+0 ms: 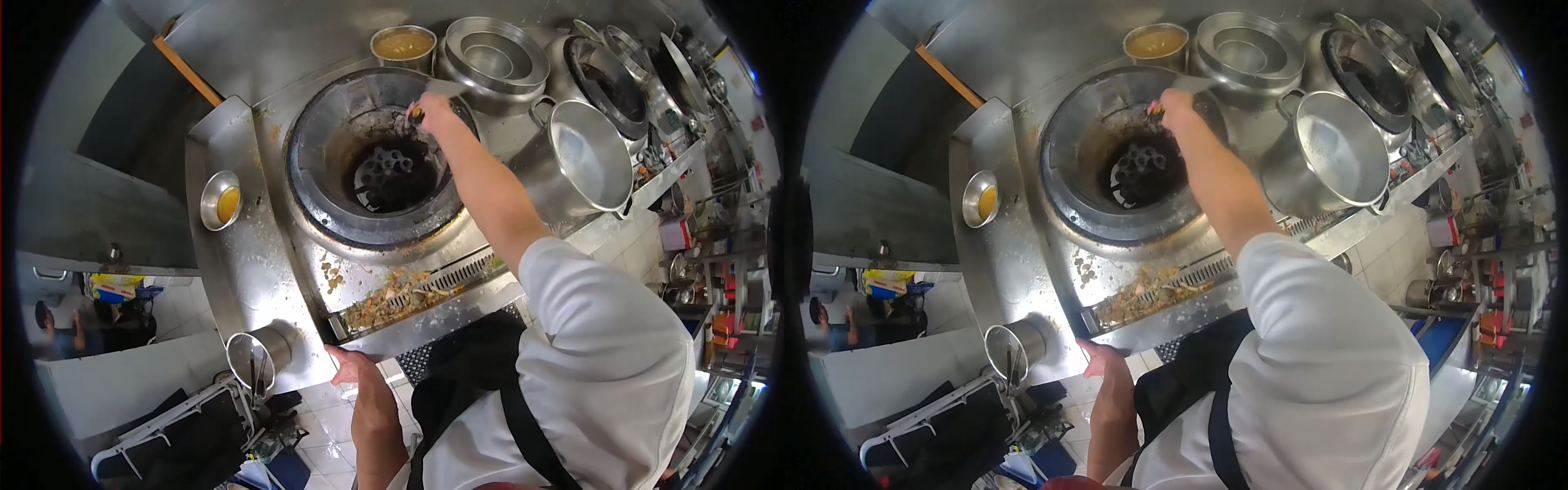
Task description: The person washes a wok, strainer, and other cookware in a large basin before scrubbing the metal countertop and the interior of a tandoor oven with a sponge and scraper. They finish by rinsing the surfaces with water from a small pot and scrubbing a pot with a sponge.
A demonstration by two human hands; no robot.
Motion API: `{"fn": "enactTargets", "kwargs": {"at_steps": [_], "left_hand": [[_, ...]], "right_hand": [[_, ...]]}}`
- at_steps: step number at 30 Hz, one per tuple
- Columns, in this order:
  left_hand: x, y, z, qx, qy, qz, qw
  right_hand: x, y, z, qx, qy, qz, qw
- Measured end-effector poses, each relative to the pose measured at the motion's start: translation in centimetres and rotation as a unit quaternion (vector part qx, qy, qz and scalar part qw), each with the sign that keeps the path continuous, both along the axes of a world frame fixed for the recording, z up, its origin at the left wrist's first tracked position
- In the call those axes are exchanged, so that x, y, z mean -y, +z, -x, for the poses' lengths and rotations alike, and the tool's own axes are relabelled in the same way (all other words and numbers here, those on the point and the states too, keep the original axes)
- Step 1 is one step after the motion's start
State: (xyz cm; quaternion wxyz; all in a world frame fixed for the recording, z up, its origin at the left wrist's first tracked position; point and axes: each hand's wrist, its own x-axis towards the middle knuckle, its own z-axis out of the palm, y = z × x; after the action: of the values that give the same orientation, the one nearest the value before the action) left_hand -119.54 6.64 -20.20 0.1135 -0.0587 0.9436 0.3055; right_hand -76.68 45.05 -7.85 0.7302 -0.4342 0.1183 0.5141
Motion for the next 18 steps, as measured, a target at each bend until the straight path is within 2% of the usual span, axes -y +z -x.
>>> {"fn": "enactTargets", "kwargs": {"at_steps": [2, 3, 4, 6, 7, 9, 10, 12, 13, 14, 16, 17, 18], "left_hand": [[0.1, 0.1, -0.4, 0.019, 0.009, -0.003, 1.0], [0.0, 0.6, -0.7, 0.03, 0.008, 0.003, 1.0], [-0.2, 1.1, -0.2, 0.035, 0.005, 0.004, 0.999], [-0.4, 1.2, 0.2, 0.021, 0.001, -0.013, 1.0], [-0.7, 1.6, -0.1, 0.023, 0.003, -0.023, 0.999], [-0.6, 2.0, -0.5, 0.038, 0.006, -0.036, 0.999], [-0.6, 1.2, -0.1, 0.02, 0.011, -0.006, 1.0], [-0.3, 0.0, 0.4, 0.007, 0.017, -0.023, 1.0], [-0.5, 1.4, 0.2, 0.06, 0.02, -0.028, 0.998], [-1.5, 1.3, -0.3, 0.062, 0.04, -0.032, 0.997], [-0.6, 1.4, 0.3, 0.048, 0.027, -0.008, 0.998], [-0.3, 0.1, 0.7, 0.028, 0.021, -0.035, 0.999], [-0.1, -0.5, 0.7, 0.032, 0.038, -0.038, 0.998]], "right_hand": [[-0.1, -0.7, 0.9, 0.145, 0.176, 0.016, 0.973], [-0.4, -0.5, 0.8, 0.126, 0.074, -0.019, 0.989], [-1.1, -0.3, 1.2, 0.064, -0.01, 0.033, 0.997], [-2.6, -1.8, 1.2, 0.174, 0.205, 0.005, 0.963], [-4.3, -1.3, 0.9, 0.177, 0.219, 0.001, 0.96], [-6.1, 1.3, 2.5, 0.296, 0.359, 0.049, 0.884], [-6.2, 1.6, 4.2, 0.294, 0.374, 0.048, 0.879], [-5.9, 2.5, 7.1, 0.5, 0.461, -0.013, 0.733], [-3.6, 5.0, 9.9, 0.528, 0.417, -0.043, 0.738], [-4.6, 6.8, 11.4, 0.531, 0.43, -0.055, 0.728], [-4.2, 5.6, 12.7, 0.519, 0.39, 0.008, 0.76], [-6.6, 2.8, 12.4, 0.461, 0.373, -0.012, 0.805], [-6.8, 1.6, 12.0, 0.465, 0.386, -0.02, 0.797]]}}
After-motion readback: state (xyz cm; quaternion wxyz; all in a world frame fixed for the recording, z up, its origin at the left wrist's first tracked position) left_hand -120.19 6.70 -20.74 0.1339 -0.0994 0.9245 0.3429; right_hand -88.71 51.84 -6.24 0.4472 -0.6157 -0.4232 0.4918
